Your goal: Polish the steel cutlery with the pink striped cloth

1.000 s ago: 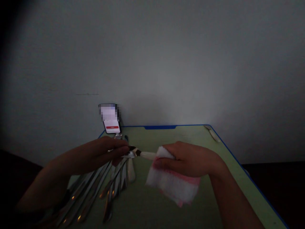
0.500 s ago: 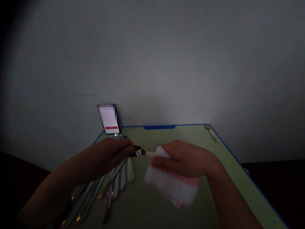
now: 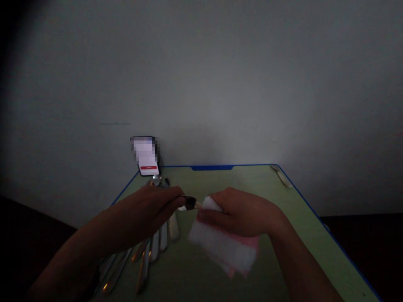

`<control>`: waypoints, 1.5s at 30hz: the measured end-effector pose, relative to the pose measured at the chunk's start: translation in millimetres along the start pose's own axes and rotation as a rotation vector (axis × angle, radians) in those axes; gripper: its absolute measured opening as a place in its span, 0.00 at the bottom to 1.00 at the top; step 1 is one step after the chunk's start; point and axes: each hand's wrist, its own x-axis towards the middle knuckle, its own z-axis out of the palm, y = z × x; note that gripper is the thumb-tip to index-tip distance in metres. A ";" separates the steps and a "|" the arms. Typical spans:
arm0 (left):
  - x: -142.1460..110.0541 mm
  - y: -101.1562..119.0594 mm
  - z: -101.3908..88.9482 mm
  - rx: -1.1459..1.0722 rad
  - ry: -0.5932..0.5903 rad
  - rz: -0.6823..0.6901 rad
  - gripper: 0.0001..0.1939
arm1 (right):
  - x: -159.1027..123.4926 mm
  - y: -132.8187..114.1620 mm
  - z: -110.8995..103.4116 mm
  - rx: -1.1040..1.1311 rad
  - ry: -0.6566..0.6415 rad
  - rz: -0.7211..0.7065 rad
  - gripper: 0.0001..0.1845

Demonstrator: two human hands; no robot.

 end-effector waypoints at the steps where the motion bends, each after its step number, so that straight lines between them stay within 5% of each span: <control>1: 0.6 2.9 0.8 0.004 -0.012 0.006 0.16 | 0.8 -0.4 0.5 0.001 -0.007 -0.001 0.16; 11: -2.3 17.7 -6.7 -0.086 -0.077 0.064 0.19 | 2.4 0.0 1.8 0.058 -0.052 -0.086 0.16; 20: -9.4 -20.1 -26.7 -0.177 -0.024 0.046 0.18 | -3.9 -0.7 -6.5 0.144 -0.046 -0.005 0.17; 23: -10.4 -27.7 -26.6 -0.332 0.032 0.026 0.16 | -6.6 1.0 -8.1 0.200 -0.007 0.005 0.17; 29: 2.0 -22.9 -15.6 -0.844 0.376 -0.018 0.11 | 1.9 0.6 1.6 0.384 0.268 -0.001 0.19; 36: 12.6 -17.5 -4.3 -1.194 0.286 -0.015 0.16 | 14.2 1.6 12.6 0.503 0.320 -0.059 0.19; 45: 11.4 -22.2 -10.3 -1.011 0.338 0.098 0.07 | 12.9 3.3 14.0 0.591 0.259 -0.061 0.19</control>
